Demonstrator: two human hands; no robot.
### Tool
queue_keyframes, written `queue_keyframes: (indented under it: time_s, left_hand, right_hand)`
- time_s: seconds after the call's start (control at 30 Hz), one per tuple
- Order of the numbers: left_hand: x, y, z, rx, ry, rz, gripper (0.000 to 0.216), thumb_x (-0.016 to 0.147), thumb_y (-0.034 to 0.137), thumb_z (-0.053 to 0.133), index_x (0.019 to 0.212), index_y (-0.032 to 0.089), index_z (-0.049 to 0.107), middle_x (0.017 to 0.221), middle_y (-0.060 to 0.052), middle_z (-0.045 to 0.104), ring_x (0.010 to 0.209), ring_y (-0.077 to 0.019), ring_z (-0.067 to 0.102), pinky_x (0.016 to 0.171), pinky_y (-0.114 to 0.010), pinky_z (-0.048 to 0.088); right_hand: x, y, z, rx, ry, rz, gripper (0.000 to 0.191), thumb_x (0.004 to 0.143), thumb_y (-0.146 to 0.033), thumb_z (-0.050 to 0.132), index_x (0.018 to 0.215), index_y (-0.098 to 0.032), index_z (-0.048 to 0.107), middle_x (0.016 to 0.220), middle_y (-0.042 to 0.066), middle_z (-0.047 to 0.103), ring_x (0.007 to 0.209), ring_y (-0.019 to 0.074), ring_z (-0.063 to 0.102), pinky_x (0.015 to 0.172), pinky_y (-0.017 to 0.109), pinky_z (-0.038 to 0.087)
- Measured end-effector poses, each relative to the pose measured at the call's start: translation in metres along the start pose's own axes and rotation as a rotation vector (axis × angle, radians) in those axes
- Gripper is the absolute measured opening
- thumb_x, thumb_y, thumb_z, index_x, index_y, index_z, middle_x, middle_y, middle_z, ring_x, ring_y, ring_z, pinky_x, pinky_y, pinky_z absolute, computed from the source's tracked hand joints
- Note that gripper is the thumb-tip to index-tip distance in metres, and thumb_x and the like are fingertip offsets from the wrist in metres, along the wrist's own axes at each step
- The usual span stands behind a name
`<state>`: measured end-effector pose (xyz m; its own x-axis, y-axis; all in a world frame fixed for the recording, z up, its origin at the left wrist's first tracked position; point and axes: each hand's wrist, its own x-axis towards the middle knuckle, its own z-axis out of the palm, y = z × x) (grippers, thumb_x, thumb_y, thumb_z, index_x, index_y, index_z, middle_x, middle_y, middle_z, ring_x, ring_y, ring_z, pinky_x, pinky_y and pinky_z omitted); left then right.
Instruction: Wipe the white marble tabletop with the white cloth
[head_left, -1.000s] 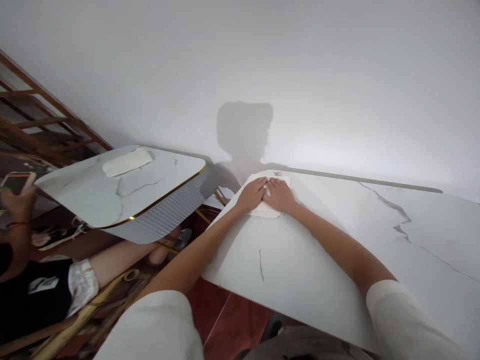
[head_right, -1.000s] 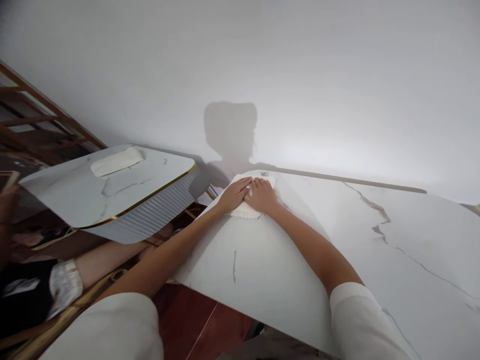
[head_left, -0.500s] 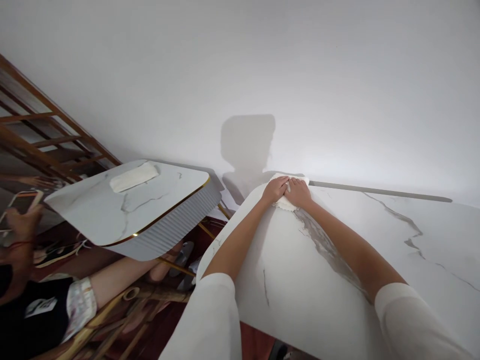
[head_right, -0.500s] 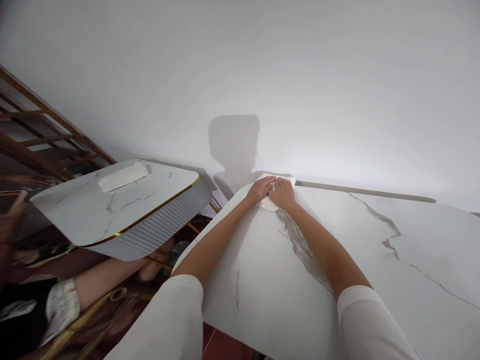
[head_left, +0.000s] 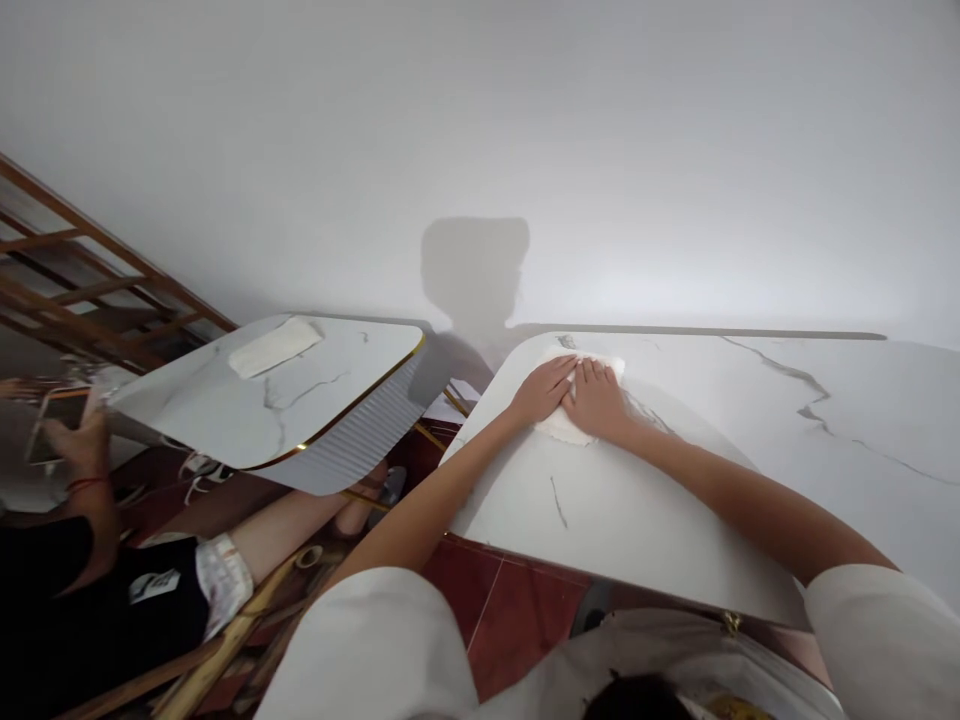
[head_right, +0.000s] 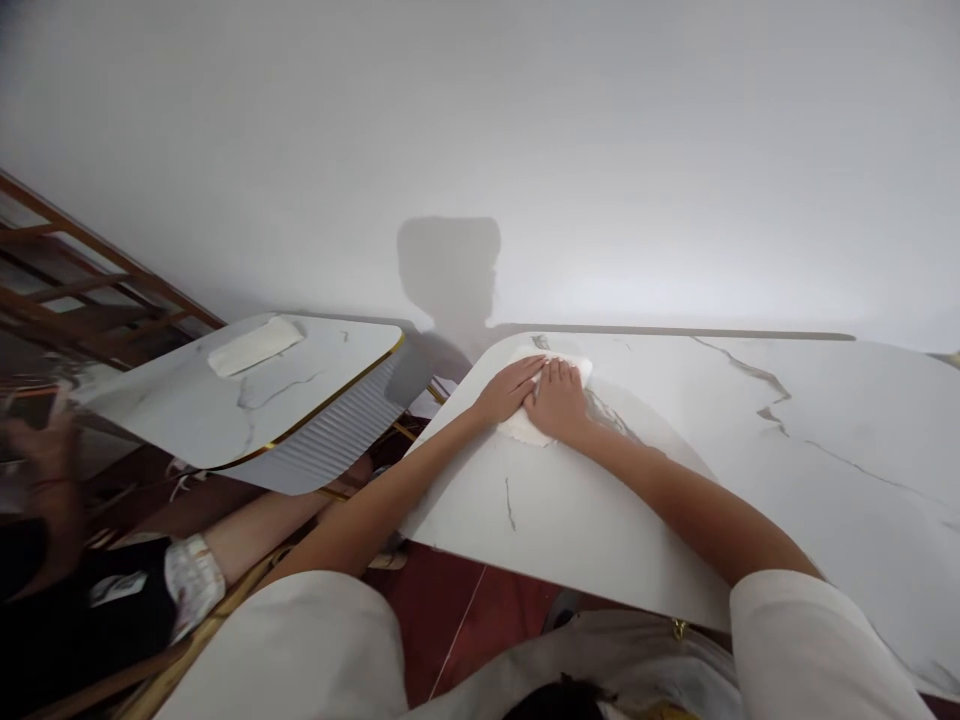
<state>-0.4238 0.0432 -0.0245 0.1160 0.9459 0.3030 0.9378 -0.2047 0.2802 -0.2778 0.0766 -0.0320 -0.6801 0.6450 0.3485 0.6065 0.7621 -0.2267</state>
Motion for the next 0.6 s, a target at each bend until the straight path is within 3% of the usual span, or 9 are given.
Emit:
queue_keyframes:
  time_s: [0.33, 0.47, 0.6]
  left_hand:
    - [-0.124, 0.043, -0.021, 0.112, 0.063, -0.183, 0.053, 0.093, 0.034, 0.023, 0.138, 0.015, 0.043, 0.143, -0.009, 0.045, 0.133, -0.0207, 0.039, 0.114, -0.042, 0.029]
    - [-0.152, 0.067, -0.018, 0.132, 0.071, -0.220, 0.053, 0.093, 0.035, 0.022, 0.141, 0.019, 0.038, 0.144, -0.007, 0.044, 0.134, -0.0213, 0.039, 0.114, -0.044, 0.030]
    - [-0.157, 0.101, -0.007, 0.123, 0.070, -0.223, 0.054, 0.094, 0.035, 0.021, 0.143, 0.018, 0.036, 0.146, -0.009, 0.040, 0.136, -0.0228, 0.035, 0.114, -0.046, 0.030]
  right_hand:
    - [-0.071, -0.069, -0.015, 0.136, -0.066, -0.206, 0.060, 0.090, -0.031, 0.036, 0.137, 0.007, 0.039, 0.144, 0.024, 0.038, 0.137, 0.0327, 0.027, 0.112, 0.048, 0.016]
    - [-0.100, -0.071, -0.029, 0.183, -0.094, -0.273, 0.065, 0.088, -0.032, 0.042, 0.137, 0.010, 0.037, 0.144, 0.027, 0.036, 0.136, 0.0354, 0.027, 0.113, 0.046, 0.017]
    - [-0.125, -0.052, -0.045, 0.195, -0.101, -0.302, 0.065, 0.087, -0.031, 0.046, 0.137, 0.008, 0.038, 0.145, 0.026, 0.035, 0.139, 0.0349, 0.022, 0.114, 0.047, 0.015]
